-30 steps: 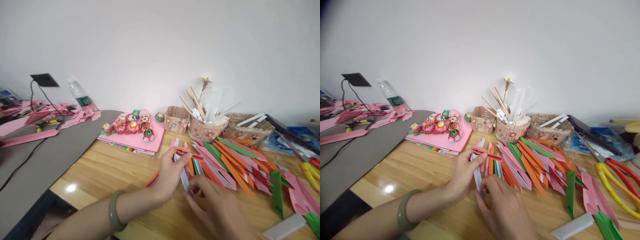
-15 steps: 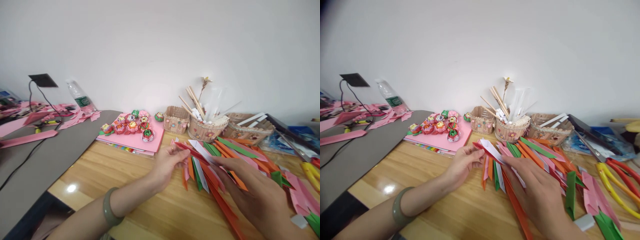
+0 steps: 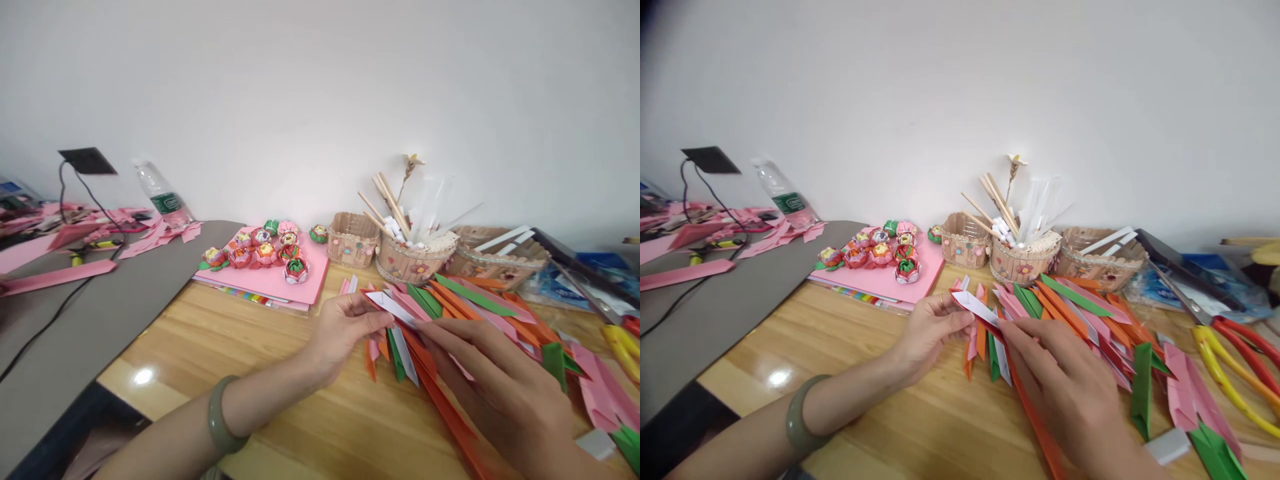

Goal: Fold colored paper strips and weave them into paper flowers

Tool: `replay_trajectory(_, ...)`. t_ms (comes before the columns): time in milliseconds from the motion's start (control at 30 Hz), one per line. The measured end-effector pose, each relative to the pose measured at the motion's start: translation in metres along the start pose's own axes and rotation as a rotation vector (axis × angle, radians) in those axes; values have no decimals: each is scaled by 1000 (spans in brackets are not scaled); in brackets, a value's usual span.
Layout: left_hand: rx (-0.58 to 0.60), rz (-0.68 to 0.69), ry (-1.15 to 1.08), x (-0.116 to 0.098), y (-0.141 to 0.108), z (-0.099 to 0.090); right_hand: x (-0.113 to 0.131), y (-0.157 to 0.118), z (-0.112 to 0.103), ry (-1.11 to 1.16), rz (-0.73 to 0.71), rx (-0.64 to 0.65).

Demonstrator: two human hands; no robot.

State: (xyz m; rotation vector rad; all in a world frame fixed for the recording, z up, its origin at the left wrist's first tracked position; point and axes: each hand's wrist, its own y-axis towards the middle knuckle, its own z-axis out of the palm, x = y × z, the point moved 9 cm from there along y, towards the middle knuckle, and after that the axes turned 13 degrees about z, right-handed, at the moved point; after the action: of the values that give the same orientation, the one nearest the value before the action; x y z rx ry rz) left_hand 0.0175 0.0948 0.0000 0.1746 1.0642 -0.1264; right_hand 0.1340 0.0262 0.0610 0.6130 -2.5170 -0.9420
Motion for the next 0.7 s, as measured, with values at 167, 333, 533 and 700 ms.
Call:
replay_trajectory(167,50,17,31,0,-3,6,4,-10,5,-39,-93,92)
replay_trajectory(333,36,35,35,-1,-3,4,11,-5,5,-31,-112,79)
replay_trajectory(533,-9,4,-107,-2,-2,1,4,2,9,55,4,66)
replay_trajectory(700,22,-51,-172,2,-2,2,-4,2,13,264,104,159)
